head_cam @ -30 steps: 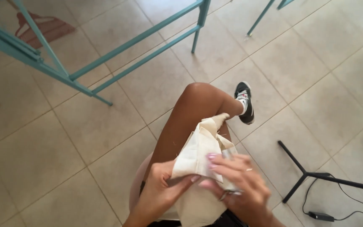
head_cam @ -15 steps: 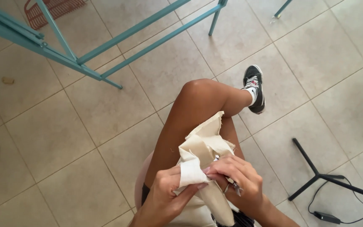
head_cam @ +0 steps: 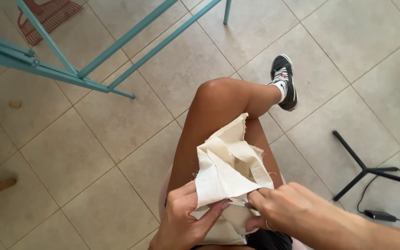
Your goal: Trimming the edges and loose threads of a piece of white fabric using small scissors while sitting.
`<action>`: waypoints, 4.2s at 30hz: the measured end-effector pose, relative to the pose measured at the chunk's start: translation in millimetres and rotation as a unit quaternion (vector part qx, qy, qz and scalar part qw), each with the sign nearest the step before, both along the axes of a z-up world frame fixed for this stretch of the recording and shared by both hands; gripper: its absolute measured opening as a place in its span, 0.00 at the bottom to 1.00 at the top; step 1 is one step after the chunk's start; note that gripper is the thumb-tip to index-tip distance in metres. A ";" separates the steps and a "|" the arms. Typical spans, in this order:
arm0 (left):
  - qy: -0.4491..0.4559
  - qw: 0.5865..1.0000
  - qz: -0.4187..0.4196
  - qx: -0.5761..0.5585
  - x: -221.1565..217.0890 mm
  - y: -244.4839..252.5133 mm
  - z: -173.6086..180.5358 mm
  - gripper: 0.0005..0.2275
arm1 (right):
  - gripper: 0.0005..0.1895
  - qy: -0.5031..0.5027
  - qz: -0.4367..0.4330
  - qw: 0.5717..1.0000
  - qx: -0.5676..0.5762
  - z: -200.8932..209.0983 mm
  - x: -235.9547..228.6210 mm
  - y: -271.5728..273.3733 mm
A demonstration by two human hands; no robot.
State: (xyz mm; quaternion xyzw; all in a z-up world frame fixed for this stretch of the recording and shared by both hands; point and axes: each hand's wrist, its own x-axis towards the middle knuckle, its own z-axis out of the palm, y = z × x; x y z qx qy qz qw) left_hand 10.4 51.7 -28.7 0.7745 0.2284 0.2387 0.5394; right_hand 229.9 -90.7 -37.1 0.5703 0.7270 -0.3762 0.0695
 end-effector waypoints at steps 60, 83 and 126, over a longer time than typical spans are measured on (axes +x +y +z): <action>-0.072 0.993 -0.053 0.072 -5.0 -1.3 24.0 0.05 | 0.30 -0.006 -0.070 0.994 -0.081 11.8 -9.5 -21.5; -0.099 0.988 -0.060 0.100 -3.7 -8.0 16.6 0.07 | 0.31 0.011 -0.095 0.989 -0.109 -0.3 -15.2 -23.0; -0.062 0.994 -0.078 -0.034 -4.8 -2.6 10.3 0.04 | 0.08 0.260 -0.331 0.842 0.338 45.0 -36.9 16.5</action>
